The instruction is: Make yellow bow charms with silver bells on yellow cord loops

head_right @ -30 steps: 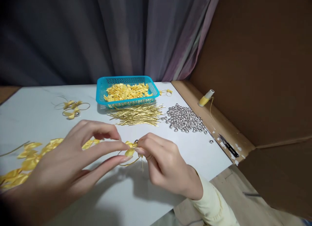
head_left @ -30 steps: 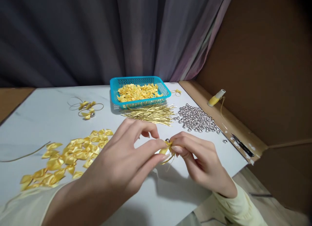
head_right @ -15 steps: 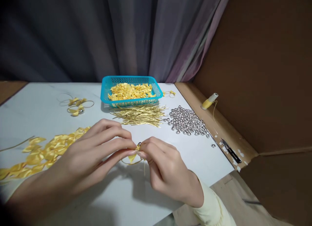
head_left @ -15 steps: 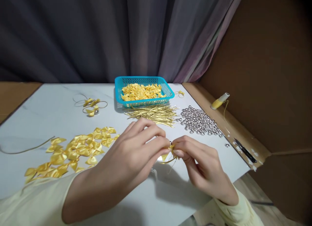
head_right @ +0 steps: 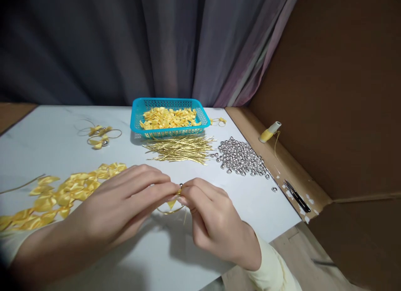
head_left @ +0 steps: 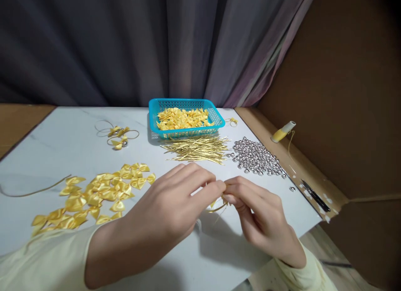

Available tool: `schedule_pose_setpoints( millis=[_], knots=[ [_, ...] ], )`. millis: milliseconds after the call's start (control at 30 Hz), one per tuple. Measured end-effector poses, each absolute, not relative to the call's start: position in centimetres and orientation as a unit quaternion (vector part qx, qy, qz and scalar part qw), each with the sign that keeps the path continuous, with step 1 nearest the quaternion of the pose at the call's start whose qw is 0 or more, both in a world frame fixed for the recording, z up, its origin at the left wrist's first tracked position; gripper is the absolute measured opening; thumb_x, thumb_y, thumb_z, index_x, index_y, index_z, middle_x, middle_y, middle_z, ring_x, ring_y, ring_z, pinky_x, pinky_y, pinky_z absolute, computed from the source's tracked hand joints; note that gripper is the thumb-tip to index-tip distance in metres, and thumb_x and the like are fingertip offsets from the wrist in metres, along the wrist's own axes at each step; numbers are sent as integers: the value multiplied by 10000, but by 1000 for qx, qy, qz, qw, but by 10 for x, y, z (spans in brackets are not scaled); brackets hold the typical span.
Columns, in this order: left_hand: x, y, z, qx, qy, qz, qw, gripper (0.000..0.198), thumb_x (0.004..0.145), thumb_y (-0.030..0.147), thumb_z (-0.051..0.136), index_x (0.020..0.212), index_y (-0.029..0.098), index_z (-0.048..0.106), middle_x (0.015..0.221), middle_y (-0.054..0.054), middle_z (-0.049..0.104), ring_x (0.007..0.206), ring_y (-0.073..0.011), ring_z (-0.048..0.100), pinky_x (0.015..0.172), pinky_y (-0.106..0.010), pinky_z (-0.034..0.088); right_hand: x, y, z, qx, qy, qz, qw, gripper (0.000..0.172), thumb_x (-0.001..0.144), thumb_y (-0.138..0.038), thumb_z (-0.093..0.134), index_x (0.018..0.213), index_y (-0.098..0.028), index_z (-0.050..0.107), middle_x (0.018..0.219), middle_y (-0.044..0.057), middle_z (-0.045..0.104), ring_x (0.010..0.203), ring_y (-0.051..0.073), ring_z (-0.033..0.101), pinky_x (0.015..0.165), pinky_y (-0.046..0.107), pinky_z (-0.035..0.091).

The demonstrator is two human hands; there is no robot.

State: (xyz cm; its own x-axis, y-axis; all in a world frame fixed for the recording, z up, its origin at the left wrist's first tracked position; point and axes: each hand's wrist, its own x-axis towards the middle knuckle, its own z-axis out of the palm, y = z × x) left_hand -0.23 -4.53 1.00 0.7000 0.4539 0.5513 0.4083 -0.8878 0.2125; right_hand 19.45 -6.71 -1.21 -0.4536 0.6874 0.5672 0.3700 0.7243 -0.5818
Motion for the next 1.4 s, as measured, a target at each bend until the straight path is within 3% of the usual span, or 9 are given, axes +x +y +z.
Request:
schedule_pose_setpoints(
  millis=[267, 900, 1233, 1400],
  knots=[
    [-3, -47, 12, 931, 223, 288, -16, 220, 930, 52, 400, 924, 101, 615, 844, -96, 633, 762, -215, 543, 647, -335, 411, 193, -67, -11, -319, -830, 193, 415, 187, 880, -2, 383, 904, -142, 504, 799, 74, 536, 744, 156, 513, 628, 285, 435],
    [-1, -48, 10, 930, 230, 285, -11, 216, 935, 51, 396, 946, 96, 607, 840, -81, 613, 757, -209, 519, 636, -332, 406, 195, -66, -14, -300, -838, 204, 407, 200, 841, 48, 394, 898, -87, 530, 788, 85, 530, 730, 144, 491, 618, 269, 398],
    [-4, -37, 11, 925, 246, 255, 140, 206, 871, -22, 484, 956, 154, 551, 953, -27, 511, 899, -163, 469, 771, -282, 388, 196, -65, -17, -287, -839, 218, 408, 227, 825, 66, 392, 917, -88, 532, 821, 101, 559, 755, 153, 498, 636, 273, 402],
    [-6, -32, 12, 907, 249, 237, 244, 149, 963, 86, 410, 944, 185, 520, 975, 3, 507, 889, -107, 501, 779, -224, 380, 196, -65, -16, -290, -833, 234, 409, 215, 840, 59, 388, 899, -99, 521, 816, 92, 550, 745, 143, 491, 632, 264, 394]
  ],
)
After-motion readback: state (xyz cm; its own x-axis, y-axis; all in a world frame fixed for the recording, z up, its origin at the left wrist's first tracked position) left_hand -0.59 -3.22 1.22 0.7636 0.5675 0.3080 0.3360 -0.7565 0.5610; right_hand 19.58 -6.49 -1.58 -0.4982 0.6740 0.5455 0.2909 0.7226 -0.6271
